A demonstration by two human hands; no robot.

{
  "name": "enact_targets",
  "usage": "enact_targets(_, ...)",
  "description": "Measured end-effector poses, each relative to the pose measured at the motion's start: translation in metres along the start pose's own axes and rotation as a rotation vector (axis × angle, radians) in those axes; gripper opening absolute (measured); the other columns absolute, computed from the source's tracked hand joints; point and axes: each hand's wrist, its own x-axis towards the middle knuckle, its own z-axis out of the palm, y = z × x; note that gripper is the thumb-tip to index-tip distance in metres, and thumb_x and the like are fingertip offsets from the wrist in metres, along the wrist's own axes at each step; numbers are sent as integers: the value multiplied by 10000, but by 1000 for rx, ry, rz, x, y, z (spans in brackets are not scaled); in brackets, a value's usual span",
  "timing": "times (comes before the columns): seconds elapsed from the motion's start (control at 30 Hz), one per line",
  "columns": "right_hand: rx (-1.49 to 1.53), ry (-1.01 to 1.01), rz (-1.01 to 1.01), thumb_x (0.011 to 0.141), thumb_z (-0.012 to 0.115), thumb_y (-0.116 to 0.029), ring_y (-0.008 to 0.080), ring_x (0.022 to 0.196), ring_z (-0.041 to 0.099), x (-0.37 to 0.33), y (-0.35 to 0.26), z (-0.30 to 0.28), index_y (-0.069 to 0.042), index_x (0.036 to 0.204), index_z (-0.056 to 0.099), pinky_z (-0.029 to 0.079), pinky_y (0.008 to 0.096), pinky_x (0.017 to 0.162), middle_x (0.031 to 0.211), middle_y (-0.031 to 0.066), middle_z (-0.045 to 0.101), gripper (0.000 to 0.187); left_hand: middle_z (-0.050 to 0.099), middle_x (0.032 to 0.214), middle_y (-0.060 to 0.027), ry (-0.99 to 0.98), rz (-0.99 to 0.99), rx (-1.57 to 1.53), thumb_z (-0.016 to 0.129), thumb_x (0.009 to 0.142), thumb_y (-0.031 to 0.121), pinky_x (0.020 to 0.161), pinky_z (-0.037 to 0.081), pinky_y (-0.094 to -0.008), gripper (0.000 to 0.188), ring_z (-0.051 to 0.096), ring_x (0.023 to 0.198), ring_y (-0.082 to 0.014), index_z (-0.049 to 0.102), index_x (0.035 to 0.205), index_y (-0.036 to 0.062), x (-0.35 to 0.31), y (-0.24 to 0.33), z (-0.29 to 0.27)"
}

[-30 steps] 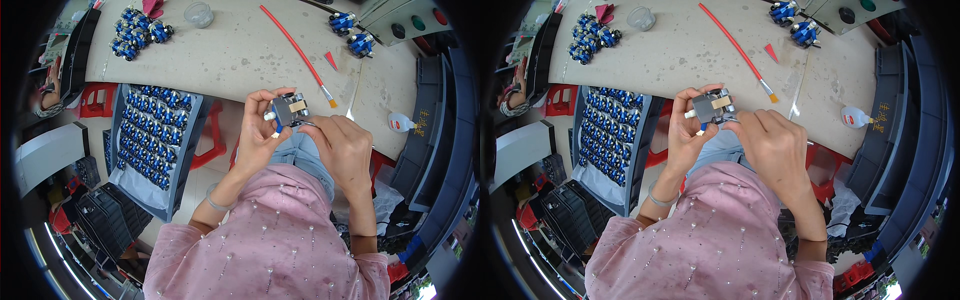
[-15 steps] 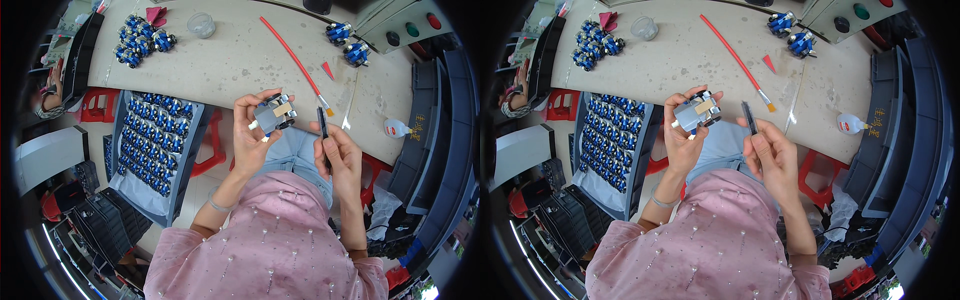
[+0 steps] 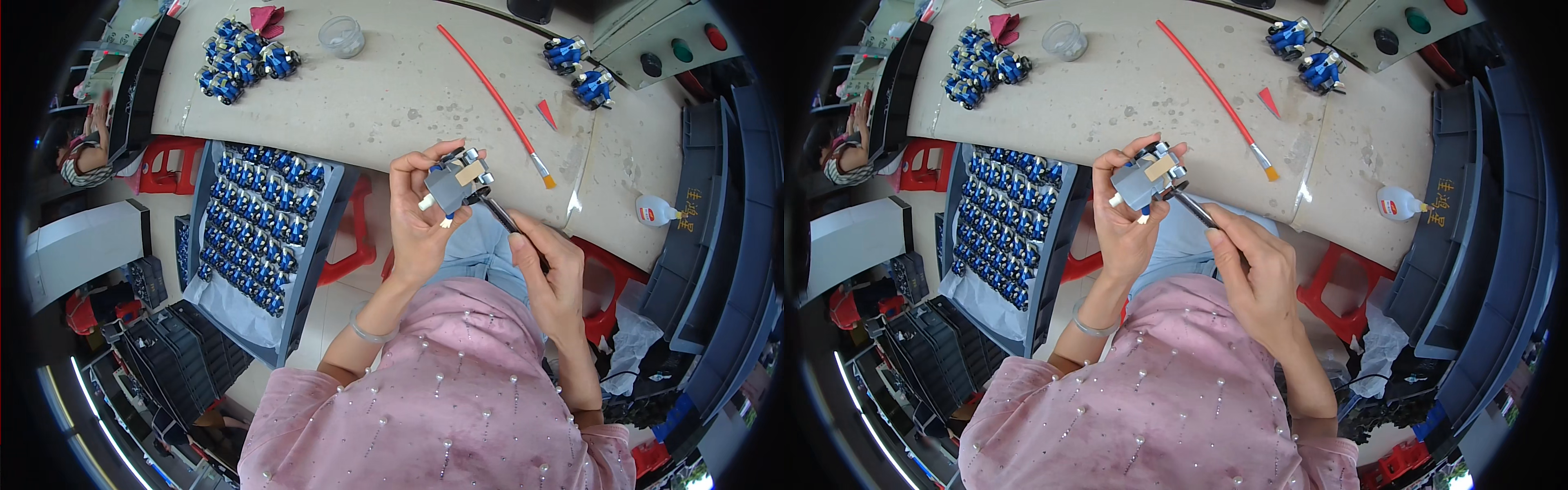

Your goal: The person assembles small blue and silver mechanical toy units by hand at a factory workbench, then applies finishing touches with a paintbrush and a precision tool.

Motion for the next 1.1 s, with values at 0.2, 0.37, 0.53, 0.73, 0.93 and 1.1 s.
enact_targets(0.2, 74, 58, 100, 912, 552, -111, 77, 505, 422, 4, -7, 1, 31, 947, 612, 336, 252, 474, 601, 41, 508, 158, 396, 1335, -183, 35, 35, 32, 590, 792, -120, 942, 501, -387, 505, 469, 1226, -391, 321, 1161, 98, -3, 0, 5)
enact_targets(0.37, 636, 210, 275, 947, 532, -152, 18, 603, 392, 15, -3, 23, 11, 1055, 537, 325, 192, 499, 747, -25, 506, 195, 375, 1325, -171, 166, 100, 65, 561, 785, -160, 989, 470, -419, 478, 459, 1231, -392, 309, 1120, 71, -8, -8, 19)
enact_targets(0.53, 780, 70, 266, 885, 630, -101, 3, 705, 477, 22, -3, 29, 38, 1083, 596, 398, 154, 606, 872, -7, 578, 245, 359, 1332, -180, 121, 195, 200, 589, 769, -156, 1017, 439, -450, 521, 409, 1265, -414, 273, 1114, 76, -12, -8, 30)
enact_targets(0.73, 572, 175, 116, 880, 623, -85, 17, 641, 440, 31, 9, 9, 45, 1054, 631, 347, 179, 537, 750, -26, 559, 217, 380, 1300, -214, 66, 135, 272, 640, 714, -126, 871, 541, -341, 558, 403, 1271, -401, 284, 1080, 100, -17, -1, 34)
enact_targets(0.93, 387, -21, -24, 830, 652, -56, 38, 596, 374, 35, 19, -3, 11, 1023, 657, 283, 214, 507, 727, -9, 493, 204, 390, 1280, -200, 87, -39, 319, 664, 739, -94, 846, 549, -321, 519, 436, 1242, -386, 307, 1070, 83, -27, 3, 26)
enact_targets(1.1, 387, -69, -85, 814, 657, -56, 39, 608, 380, 37, 16, -6, -5, 1036, 653, 287, 212, 508, 820, 1, 495, 228, 434, 1293, -162, 166, -13, 264, 640, 650, -168, 950, 432, -309, 689, 497, 1132, -200, 347, 1240, 36, -25, 0, 38)
